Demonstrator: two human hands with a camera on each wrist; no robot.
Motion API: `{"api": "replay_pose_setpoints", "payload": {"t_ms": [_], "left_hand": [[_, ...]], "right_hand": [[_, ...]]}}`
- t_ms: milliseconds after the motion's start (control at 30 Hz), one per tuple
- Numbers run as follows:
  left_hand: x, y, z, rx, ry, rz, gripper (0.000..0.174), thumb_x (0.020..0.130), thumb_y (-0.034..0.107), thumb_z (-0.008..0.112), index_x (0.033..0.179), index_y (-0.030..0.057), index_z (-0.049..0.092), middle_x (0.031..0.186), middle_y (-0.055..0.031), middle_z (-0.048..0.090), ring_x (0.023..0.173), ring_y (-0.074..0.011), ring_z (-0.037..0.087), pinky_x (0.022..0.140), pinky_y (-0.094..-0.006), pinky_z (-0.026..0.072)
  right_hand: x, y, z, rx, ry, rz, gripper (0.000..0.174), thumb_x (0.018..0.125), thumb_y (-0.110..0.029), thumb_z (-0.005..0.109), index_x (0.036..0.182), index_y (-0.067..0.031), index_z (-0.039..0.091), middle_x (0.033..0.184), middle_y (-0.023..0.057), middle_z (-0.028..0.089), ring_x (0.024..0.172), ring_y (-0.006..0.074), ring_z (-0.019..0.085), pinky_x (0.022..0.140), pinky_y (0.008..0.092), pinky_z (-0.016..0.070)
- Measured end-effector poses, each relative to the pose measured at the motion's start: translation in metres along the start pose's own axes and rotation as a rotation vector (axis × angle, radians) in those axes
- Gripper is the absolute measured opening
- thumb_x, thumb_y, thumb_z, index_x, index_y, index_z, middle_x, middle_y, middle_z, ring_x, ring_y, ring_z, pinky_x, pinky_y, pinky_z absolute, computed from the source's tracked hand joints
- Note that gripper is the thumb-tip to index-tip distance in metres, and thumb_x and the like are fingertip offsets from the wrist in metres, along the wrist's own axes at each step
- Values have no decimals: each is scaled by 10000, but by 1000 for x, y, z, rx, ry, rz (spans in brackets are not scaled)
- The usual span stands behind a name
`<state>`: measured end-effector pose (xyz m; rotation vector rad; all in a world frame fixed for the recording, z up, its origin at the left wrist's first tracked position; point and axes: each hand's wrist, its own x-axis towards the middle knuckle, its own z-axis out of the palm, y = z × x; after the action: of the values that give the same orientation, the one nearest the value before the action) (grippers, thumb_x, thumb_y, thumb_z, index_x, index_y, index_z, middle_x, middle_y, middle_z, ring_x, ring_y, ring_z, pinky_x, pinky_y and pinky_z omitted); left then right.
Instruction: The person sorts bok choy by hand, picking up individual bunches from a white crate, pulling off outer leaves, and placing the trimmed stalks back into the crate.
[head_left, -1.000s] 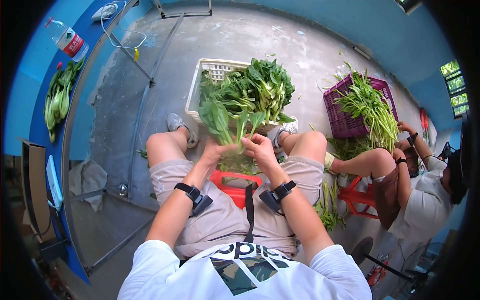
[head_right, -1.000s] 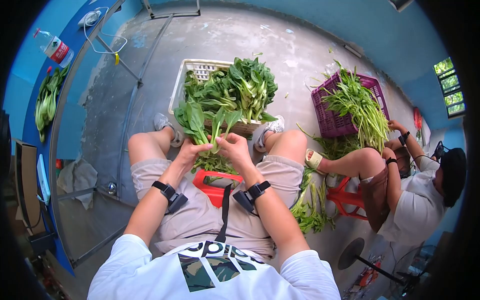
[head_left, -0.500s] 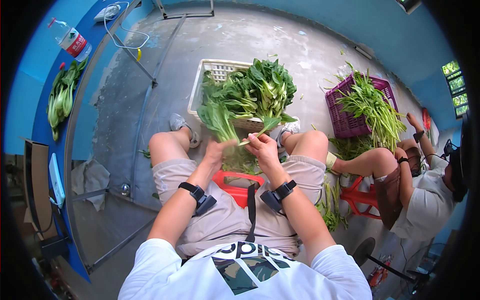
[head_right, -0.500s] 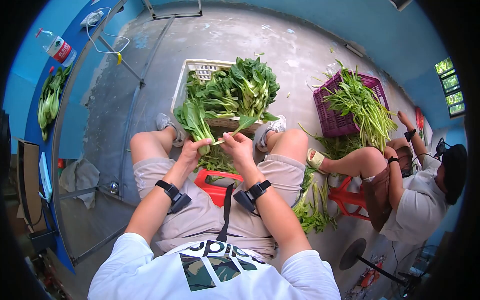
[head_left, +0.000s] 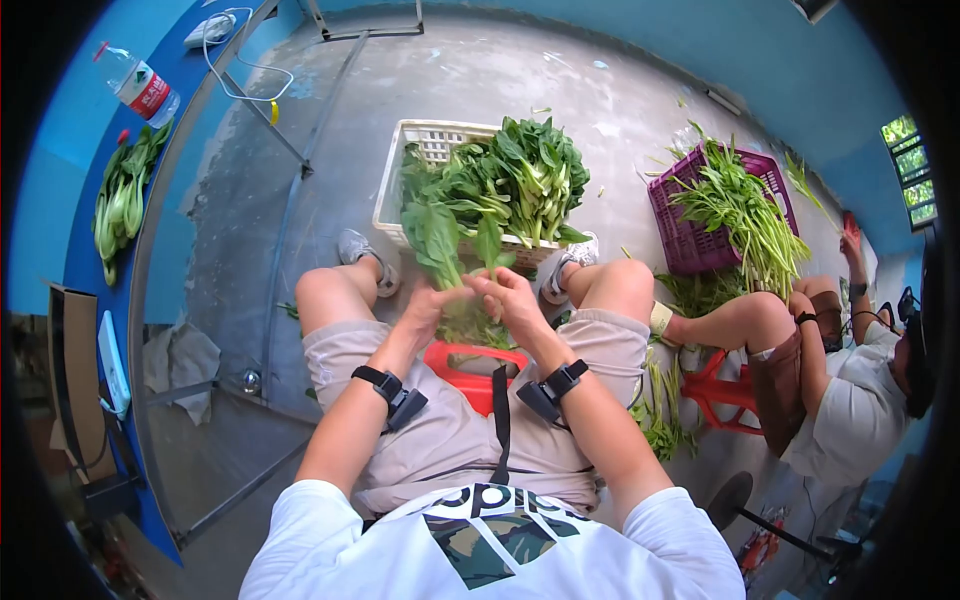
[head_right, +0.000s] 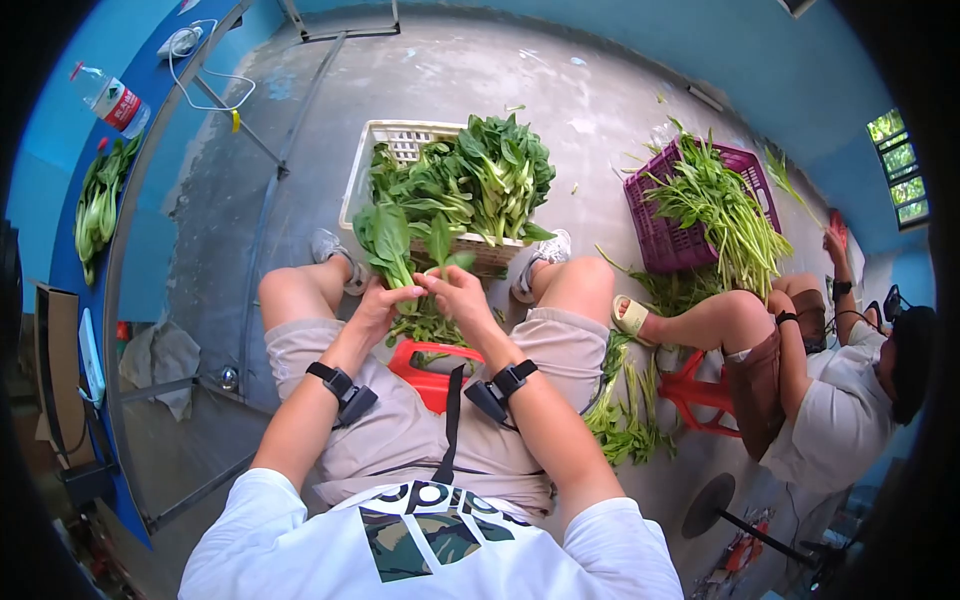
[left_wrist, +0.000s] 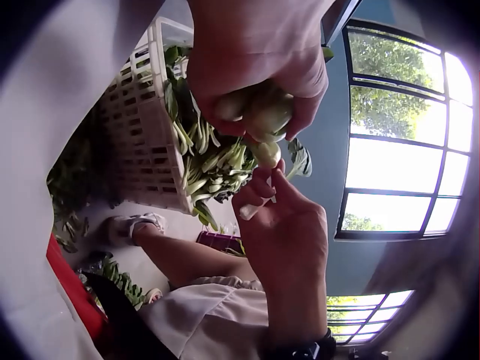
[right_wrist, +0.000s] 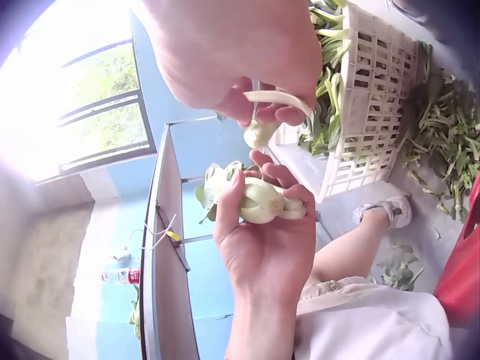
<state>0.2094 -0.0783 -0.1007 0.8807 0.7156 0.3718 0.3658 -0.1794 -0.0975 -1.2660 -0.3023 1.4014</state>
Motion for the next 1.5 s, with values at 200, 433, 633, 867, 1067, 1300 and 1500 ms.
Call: {"api": "replay_pose_setpoints", "payload": {"t_ms": [200, 433, 633, 867, 1067, 1300, 1500], "left_hand": [[13, -11, -18, -57, 136, -24, 275, 796, 107, 734, 1050, 30, 663, 924, -36, 685, 788, -139, 661, 737, -285, 535], [19, -14, -33, -140, 272, -24, 252, 834, 153, 711, 1040, 14, 672, 875, -38, 680, 768, -143, 658, 721, -297, 542], [16, -8, -30, -179, 353, 4, 244, 841, 163, 712, 1026, 7, 679, 873, -39, 677, 769, -141, 657, 713, -304, 544], [16, 5, -18, -249, 364, 25, 219, 848, 143, 698, 1010, 2, 651, 852, -43, 656, 745, -153, 655, 683, -287, 535], [25, 29, -8, -350, 398, -126, 453, 837, 88, 674, 1247, 16, 495, 960, -96, 626, 833, -181, 626, 745, -315, 531], [41, 46, -9, -337, 440, -250, 570, 829, 54, 673, 1336, 36, 414, 991, -116, 616, 863, -192, 608, 794, -343, 522], [41, 38, -8, -302, 432, -157, 443, 851, 78, 696, 1242, 34, 490, 964, -77, 637, 846, -156, 618, 771, -306, 513]], "right_hand": [[14, 7, -21, 99, 264, -90, 168, 951, -211, 716, 903, -72, 635, 704, -41, 562, 530, 38, 430, 481, 233, 321], [12, 7, -30, -91, 252, 26, 257, 947, -269, 719, 800, -83, 619, 610, -52, 504, 495, 55, 391, 476, 251, 309], [50, -11, -44, -838, -14, 163, 341, 914, -330, 641, 848, 0, 696, 632, 67, 618, 534, 184, 564, 527, 336, 439], [161, 90, -117, -1567, -197, 319, 405, 896, -257, 543, 1121, 39, 704, 1195, 284, 681, 1110, 395, 679, 978, 471, 533], [220, 227, -144, -1342, -96, 491, 438, 912, -261, 525, 1275, -55, 658, 1447, 262, 511, 1263, 424, 572, 1069, 494, 474], [275, 253, -153, -1457, -267, 506, 546, 914, -207, 513, 1456, -146, 514, 1590, 264, 304, 1334, 406, 514, 1061, 503, 477], [237, 195, -132, -1226, 85, 348, 399, 858, -275, 661, 1227, -125, 668, 1257, 247, 584, 1133, 412, 632, 959, 473, 526]]}}
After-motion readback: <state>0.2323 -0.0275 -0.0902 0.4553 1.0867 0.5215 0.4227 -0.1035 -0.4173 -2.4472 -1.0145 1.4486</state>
